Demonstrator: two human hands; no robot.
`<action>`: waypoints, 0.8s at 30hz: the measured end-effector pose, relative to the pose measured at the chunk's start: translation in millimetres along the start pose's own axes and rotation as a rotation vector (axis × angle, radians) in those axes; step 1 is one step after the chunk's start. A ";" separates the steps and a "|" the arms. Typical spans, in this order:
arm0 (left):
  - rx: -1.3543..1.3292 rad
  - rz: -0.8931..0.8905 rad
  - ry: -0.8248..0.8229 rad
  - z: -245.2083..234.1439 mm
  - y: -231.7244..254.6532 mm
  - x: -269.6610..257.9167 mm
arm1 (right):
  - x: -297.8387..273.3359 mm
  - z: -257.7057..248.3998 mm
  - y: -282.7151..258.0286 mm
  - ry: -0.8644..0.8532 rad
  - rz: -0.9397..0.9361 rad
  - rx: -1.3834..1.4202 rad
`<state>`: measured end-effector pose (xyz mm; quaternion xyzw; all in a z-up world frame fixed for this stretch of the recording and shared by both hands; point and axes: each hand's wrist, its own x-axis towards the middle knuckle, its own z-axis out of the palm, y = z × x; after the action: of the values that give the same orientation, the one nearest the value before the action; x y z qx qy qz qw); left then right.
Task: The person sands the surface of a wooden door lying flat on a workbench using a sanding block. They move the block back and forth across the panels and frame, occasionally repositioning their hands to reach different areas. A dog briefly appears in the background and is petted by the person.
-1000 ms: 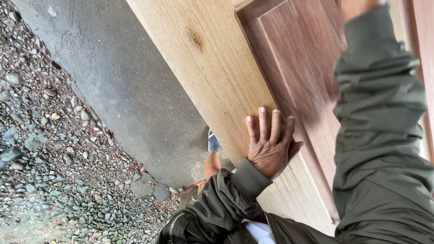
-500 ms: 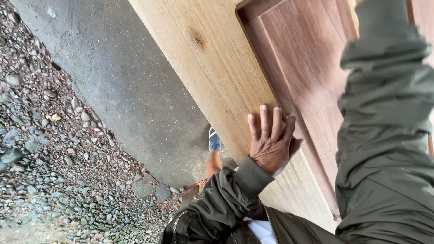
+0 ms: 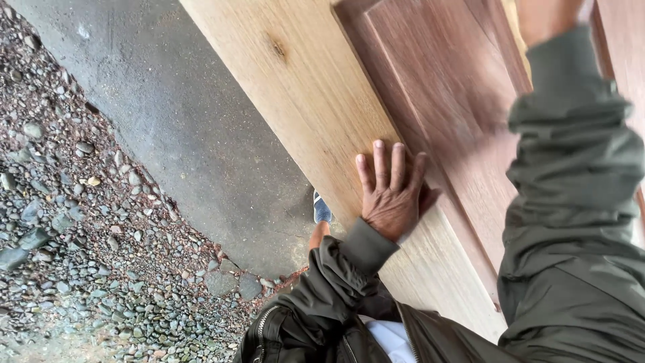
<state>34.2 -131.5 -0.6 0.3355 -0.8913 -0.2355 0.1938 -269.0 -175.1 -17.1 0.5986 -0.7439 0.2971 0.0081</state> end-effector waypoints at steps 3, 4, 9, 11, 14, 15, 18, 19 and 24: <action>0.059 -0.004 -0.007 -3.7 2.8 1.8 | -55.6 -30.9 1.7 0.004 0.040 -0.010; 0.062 -0.013 0.019 -3.5 3.1 2.3 | -82.8 -43.8 0.6 -0.003 0.076 -0.079; 0.095 -0.020 0.023 -3.7 5.3 3.6 | -133.1 -59.6 1.4 0.051 0.248 -0.068; 0.115 -0.032 0.020 -5.8 8.1 4.3 | -116.8 -43.8 24.1 0.119 0.003 -0.025; 0.113 -0.070 -0.195 -3.0 5.6 3.9 | -118.0 -34.0 34.1 0.118 0.046 -0.066; 0.113 -0.064 -0.201 0.4 4.8 1.8 | -121.1 -32.5 36.3 0.121 0.054 -0.068; 0.189 -0.011 -0.039 -2.0 6.8 5.9 | -129.1 -28.6 42.3 0.124 0.121 -0.128; 0.201 -0.079 -0.243 -9.4 10.3 11.4 | -132.5 -27.1 43.6 0.123 0.151 -0.156; 0.183 -0.017 -0.135 -8.7 14.7 6.7 | -210.8 -122.2 -32.0 0.096 -0.028 -0.106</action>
<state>26.4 -128.9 15.8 0.3425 -0.9172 -0.1770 0.1001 -222.7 63.4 19.8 0.5926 -0.7489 0.2856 0.0795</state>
